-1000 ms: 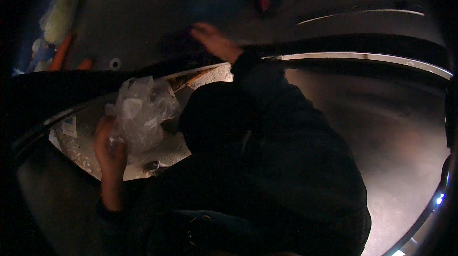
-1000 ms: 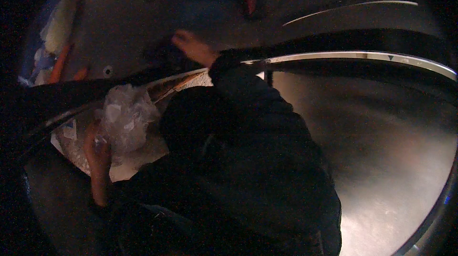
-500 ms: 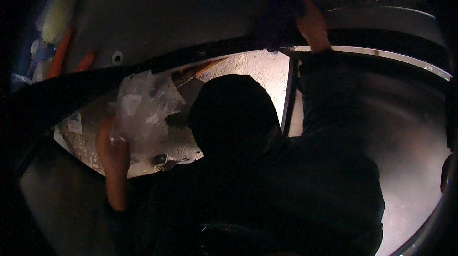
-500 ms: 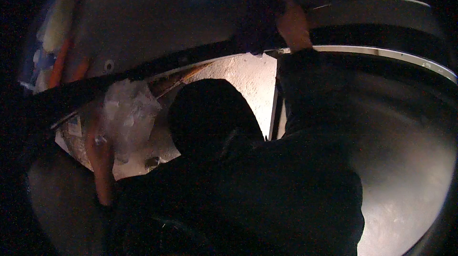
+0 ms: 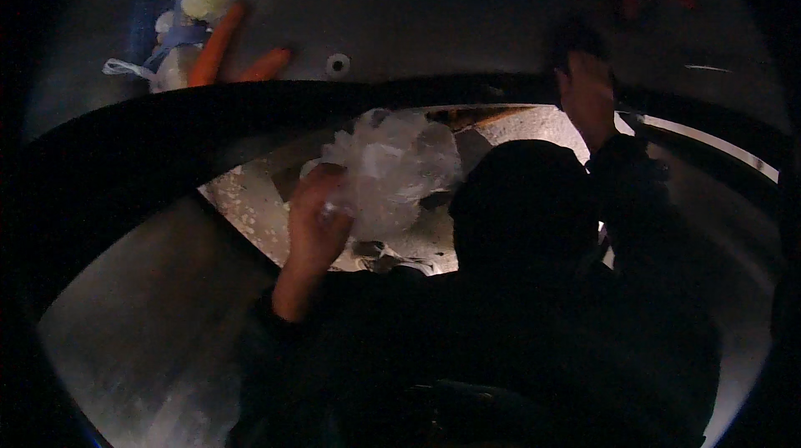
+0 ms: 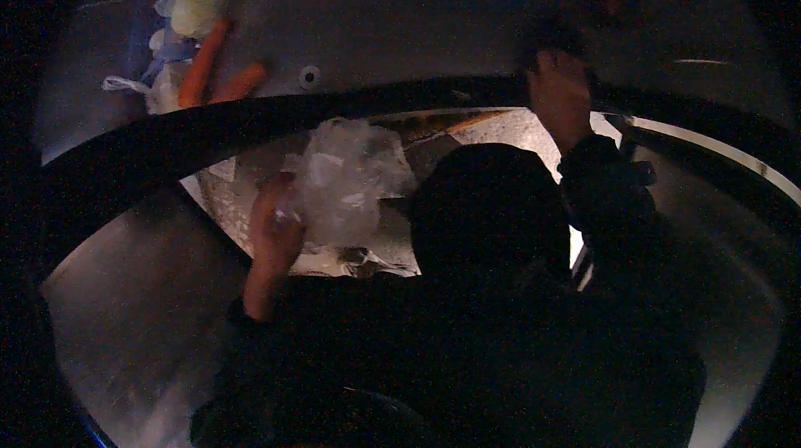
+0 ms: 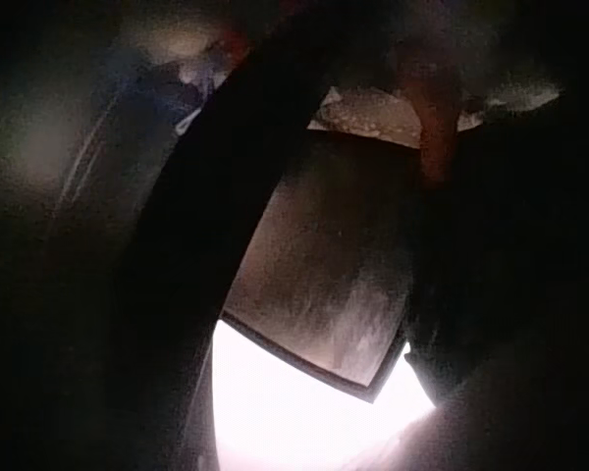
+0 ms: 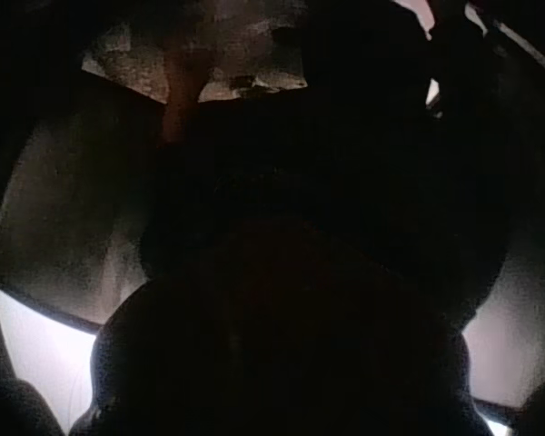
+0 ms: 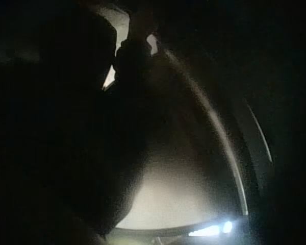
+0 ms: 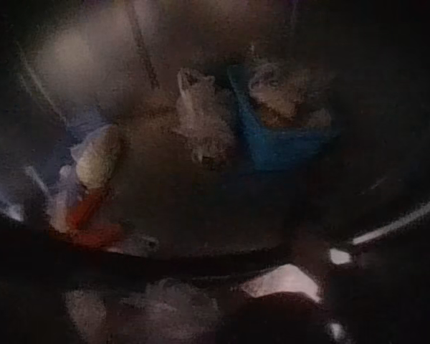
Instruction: The person organizes vegetables inside a refrigerator. They move plastic bags containing carrots and other produce, wipe the interior surface with a purple cloth, and rearrange items on the shelves.
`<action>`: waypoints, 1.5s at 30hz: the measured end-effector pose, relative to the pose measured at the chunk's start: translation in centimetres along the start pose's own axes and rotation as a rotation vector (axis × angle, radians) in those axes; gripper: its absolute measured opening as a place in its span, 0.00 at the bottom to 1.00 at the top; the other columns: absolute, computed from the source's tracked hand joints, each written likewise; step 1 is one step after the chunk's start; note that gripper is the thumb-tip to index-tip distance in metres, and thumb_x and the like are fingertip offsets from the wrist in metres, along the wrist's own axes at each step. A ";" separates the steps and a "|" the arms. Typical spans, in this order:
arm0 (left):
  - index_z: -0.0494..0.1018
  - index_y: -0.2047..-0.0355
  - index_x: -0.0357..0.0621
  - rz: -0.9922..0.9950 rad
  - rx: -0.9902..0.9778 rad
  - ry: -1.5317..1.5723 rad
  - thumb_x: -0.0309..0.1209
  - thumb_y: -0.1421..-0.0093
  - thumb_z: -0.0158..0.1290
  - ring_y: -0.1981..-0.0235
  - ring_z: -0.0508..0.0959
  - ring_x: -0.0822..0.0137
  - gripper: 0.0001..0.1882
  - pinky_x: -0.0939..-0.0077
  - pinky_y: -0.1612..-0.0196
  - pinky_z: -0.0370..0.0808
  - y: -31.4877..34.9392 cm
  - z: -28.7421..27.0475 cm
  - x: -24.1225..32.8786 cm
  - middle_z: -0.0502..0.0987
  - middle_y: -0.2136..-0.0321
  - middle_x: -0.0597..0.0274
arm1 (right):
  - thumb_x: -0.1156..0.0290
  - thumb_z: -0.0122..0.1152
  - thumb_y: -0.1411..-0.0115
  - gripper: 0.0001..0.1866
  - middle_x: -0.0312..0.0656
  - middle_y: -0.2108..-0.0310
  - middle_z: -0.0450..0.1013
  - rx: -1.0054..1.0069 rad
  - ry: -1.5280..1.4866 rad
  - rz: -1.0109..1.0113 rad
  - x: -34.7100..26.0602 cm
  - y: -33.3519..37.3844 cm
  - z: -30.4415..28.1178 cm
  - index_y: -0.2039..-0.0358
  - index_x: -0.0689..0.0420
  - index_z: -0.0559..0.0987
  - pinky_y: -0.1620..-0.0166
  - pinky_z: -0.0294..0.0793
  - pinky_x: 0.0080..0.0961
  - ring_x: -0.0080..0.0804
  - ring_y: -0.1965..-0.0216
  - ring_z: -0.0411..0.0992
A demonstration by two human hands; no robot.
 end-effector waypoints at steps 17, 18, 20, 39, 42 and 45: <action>0.70 0.58 0.40 0.029 0.002 -0.001 0.15 0.64 0.51 0.52 0.72 0.50 0.28 0.63 0.48 0.67 -0.2 0.6 0.4 0.72 0.55 0.47 | 0.79 0.52 0.52 0.18 0.50 0.55 0.70 -0.415 -0.718 -0.818 -26.6 -7.2 3.6 0.57 0.57 0.75 0.50 0.67 0.40 0.49 0.52 0.67; 0.70 0.57 0.39 0.019 -0.009 0.019 0.15 0.64 0.50 0.52 0.72 0.50 0.28 0.63 0.47 0.67 -0.3 0.6 0.4 0.72 0.55 0.47 | 0.79 0.52 0.52 0.18 0.50 0.56 0.70 -0.461 -0.711 -0.769 -25.0 -6.9 3.7 0.58 0.57 0.75 0.50 0.67 0.39 0.48 0.53 0.68; 0.70 0.57 0.39 -0.007 -0.001 0.019 0.15 0.64 0.50 0.52 0.72 0.50 0.28 0.63 0.47 0.66 -0.1 0.4 -0.2 0.72 0.55 0.47 | 0.80 0.51 0.52 0.18 0.50 0.58 0.71 -0.521 -0.710 -0.669 -22.4 -6.4 3.7 0.58 0.57 0.75 0.51 0.68 0.38 0.46 0.54 0.68; 0.70 0.56 0.38 0.025 0.042 -0.014 0.15 0.62 0.49 0.51 0.71 0.48 0.28 0.62 0.47 0.66 0.6 -1.1 -0.4 0.72 0.54 0.46 | 0.75 0.49 0.46 0.15 0.48 0.61 0.73 -0.131 -0.145 0.109 2.9 -3.9 -11.3 0.57 0.54 0.74 0.53 0.72 0.38 0.48 0.59 0.72; 0.70 0.56 0.38 0.035 0.044 -0.060 0.15 0.63 0.50 0.52 0.72 0.48 0.28 0.61 0.48 0.67 1.5 -1.9 1.2 0.72 0.56 0.46 | 0.73 0.50 0.46 0.17 0.48 0.57 0.72 -0.034 -0.346 -0.335 -9.1 -7.0 -11.6 0.54 0.55 0.72 0.49 0.69 0.36 0.47 0.53 0.70; 0.70 0.56 0.38 0.096 -0.025 -0.029 0.15 0.64 0.51 0.53 0.72 0.47 0.29 0.61 0.49 0.68 -0.8 0.1 1.0 0.73 0.56 0.46 | 0.73 0.53 0.49 0.20 0.51 0.56 0.71 -0.287 -0.657 -0.651 -16.3 -9.0 -7.0 0.53 0.57 0.72 0.48 0.67 0.38 0.47 0.53 0.70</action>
Point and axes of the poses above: each hand's wrist, its own y-axis away from the middle knuckle, its own z-axis out of the palm, x = y × z, the point moved 10 cm from there along -y, towards the middle knuckle
